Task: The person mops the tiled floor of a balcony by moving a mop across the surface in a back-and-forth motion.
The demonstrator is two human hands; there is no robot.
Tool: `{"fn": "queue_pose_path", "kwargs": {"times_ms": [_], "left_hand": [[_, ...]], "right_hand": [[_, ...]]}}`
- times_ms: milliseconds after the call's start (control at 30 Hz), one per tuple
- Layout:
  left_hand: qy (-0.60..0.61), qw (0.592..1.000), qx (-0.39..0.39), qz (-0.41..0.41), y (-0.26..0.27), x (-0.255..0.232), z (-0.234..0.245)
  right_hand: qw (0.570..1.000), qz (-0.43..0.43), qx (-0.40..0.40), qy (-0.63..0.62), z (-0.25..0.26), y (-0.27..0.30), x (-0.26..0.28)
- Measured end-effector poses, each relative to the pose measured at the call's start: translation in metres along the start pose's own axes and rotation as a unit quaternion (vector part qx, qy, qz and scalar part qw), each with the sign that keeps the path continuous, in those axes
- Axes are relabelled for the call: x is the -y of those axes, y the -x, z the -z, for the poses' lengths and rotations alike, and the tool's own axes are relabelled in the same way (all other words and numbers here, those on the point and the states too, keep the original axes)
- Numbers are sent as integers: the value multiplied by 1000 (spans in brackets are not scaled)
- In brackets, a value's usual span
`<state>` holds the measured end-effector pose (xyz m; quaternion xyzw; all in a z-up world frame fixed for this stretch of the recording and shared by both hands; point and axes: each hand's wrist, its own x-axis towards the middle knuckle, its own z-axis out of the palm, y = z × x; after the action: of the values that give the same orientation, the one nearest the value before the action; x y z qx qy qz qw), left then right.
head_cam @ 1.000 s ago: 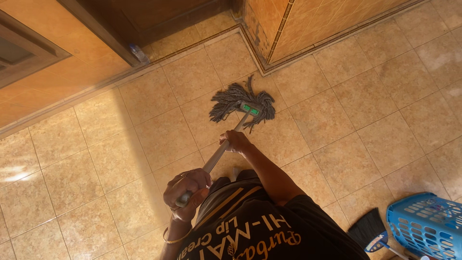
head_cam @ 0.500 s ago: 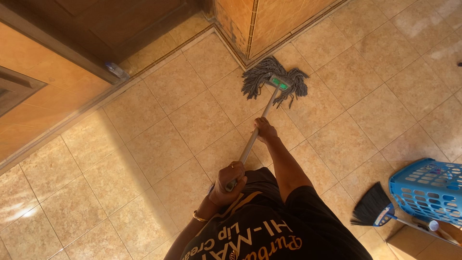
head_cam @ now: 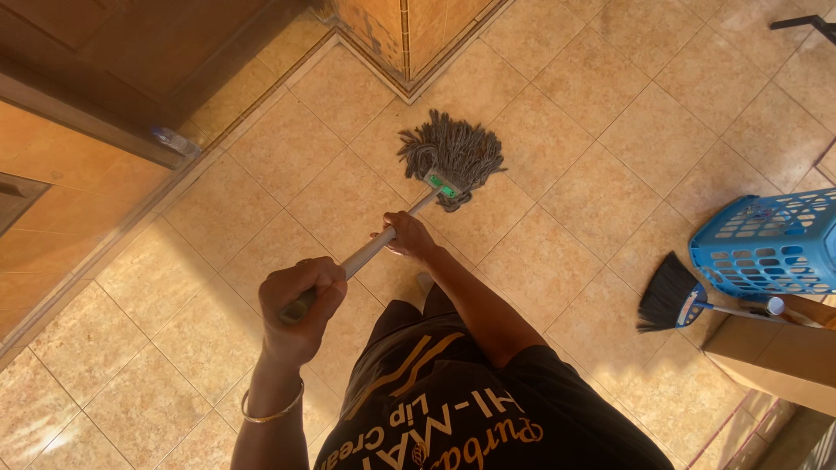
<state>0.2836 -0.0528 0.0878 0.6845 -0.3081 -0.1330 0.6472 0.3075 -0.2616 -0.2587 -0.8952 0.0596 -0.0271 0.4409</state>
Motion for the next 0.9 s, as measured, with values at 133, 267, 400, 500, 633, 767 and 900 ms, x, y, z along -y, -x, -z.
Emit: {"fn": "queue_pose_path", "kwargs": {"times_ms": [133, 267, 400, 500, 633, 767, 900], "left_hand": [[20, 999, 11, 46, 3, -43, 38], [44, 997, 50, 49, -2, -57, 52], [21, 998, 56, -27, 24, -51, 23], [36, 995, 50, -82, 45, -49, 6], [51, 995, 38, -79, 67, -42, 2], [60, 993, 42, -94, 69, -23, -10], [112, 983, 33, -142, 55, -4, -42]], "right_hand": [[997, 41, 31, -48, -19, 27, 58], [982, 91, -18, -162, -22, 49, 100], [996, -88, -18, -28, -24, 67, 101], [997, -37, -72, -11, -30, 77, 86], [998, 4, -63, -10, -42, 92, 64], [999, -6, -44, 25, -28, 83, 35], [996, 32, -66, 41, -2, 82, 3]]}}
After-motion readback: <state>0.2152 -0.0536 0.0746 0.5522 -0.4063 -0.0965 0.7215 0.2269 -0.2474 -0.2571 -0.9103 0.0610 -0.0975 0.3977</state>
